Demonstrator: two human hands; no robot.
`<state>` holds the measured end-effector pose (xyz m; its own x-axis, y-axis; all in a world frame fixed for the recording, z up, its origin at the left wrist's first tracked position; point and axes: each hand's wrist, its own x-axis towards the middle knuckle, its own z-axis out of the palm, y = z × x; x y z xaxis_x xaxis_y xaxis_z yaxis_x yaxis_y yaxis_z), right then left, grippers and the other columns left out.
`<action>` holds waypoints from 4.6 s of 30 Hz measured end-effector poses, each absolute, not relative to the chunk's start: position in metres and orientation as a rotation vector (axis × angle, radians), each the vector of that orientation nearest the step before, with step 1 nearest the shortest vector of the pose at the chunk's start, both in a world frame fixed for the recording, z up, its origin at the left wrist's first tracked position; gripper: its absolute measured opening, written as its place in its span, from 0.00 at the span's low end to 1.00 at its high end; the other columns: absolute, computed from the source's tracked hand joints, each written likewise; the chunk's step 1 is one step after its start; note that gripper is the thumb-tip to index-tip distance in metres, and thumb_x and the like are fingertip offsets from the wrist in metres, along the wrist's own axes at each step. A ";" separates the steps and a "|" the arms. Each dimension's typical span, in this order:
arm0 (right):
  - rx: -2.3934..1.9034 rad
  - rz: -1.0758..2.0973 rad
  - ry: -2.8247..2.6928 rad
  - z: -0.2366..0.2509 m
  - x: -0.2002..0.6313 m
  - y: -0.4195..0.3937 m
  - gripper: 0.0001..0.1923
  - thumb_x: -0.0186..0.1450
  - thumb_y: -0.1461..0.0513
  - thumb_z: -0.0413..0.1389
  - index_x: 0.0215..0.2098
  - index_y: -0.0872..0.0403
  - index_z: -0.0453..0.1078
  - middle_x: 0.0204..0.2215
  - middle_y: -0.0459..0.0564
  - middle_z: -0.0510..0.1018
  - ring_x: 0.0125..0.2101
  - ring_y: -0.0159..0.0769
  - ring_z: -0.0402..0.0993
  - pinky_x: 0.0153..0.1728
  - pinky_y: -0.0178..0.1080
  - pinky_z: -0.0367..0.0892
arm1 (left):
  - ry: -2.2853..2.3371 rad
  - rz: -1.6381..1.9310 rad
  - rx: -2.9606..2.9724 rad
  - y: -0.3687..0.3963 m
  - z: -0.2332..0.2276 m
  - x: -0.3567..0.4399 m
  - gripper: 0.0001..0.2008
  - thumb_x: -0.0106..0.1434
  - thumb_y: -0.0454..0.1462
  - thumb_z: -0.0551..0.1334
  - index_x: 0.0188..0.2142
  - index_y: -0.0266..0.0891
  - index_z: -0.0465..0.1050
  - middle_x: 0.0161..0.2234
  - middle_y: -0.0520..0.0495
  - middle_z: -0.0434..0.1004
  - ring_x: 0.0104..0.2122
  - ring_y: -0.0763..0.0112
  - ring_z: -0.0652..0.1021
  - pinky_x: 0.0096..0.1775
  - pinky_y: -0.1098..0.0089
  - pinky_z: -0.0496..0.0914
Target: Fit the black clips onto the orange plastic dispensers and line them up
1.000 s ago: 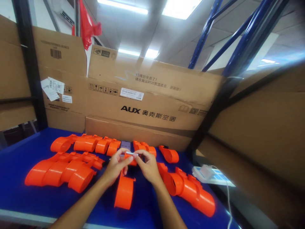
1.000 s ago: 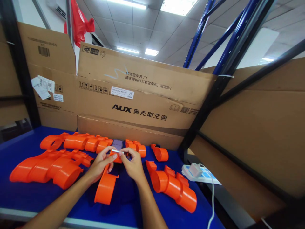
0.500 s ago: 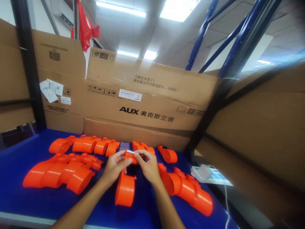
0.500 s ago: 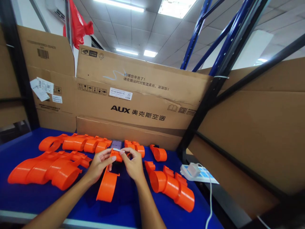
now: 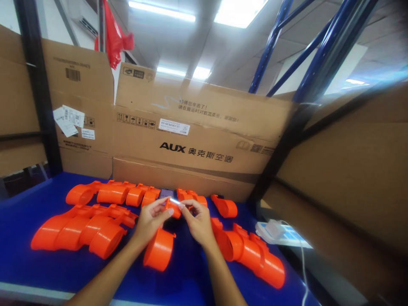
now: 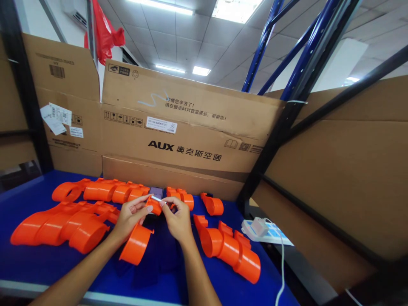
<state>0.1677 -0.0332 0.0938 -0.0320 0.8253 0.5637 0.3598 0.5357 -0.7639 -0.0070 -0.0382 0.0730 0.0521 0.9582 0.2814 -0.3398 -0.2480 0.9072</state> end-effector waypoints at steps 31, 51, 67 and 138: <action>-1.266 0.125 -2.271 0.089 0.167 -0.004 0.06 0.67 0.61 0.58 0.36 0.50 0.78 0.35 0.49 0.78 0.39 0.40 0.72 0.43 0.42 0.60 | 0.727 1.619 1.054 -0.018 0.075 -0.040 0.30 0.59 0.49 0.66 0.56 0.34 0.71 0.13 0.56 0.67 0.14 0.77 0.65 0.20 0.77 0.59; -1.038 0.251 -1.871 0.102 0.177 -0.024 0.13 0.70 0.55 0.52 0.44 0.50 0.76 0.38 0.52 0.80 0.40 0.42 0.74 0.45 0.44 0.66 | 0.763 1.634 1.006 -0.020 0.071 -0.024 0.29 0.56 0.50 0.69 0.52 0.36 0.70 0.18 0.54 0.73 0.18 0.72 0.73 0.27 0.73 0.66; -0.891 -0.020 -2.045 0.112 0.158 -0.067 0.29 0.66 0.56 0.58 0.65 0.49 0.63 0.54 0.55 0.77 0.51 0.49 0.75 0.52 0.49 0.70 | 0.858 1.792 0.884 -0.009 0.064 -0.021 0.33 0.56 0.54 0.68 0.56 0.42 0.65 0.35 0.46 0.79 0.28 0.65 0.80 0.25 0.72 0.71; -1.373 -0.389 -2.014 0.196 0.151 -0.086 0.17 0.68 0.50 0.54 0.44 0.52 0.74 0.35 0.52 0.78 0.33 0.39 0.76 0.35 0.36 0.66 | 0.518 1.425 0.918 -0.021 0.063 -0.008 0.26 0.58 0.51 0.67 0.51 0.37 0.78 0.47 0.38 0.82 0.48 0.54 0.79 0.46 0.63 0.72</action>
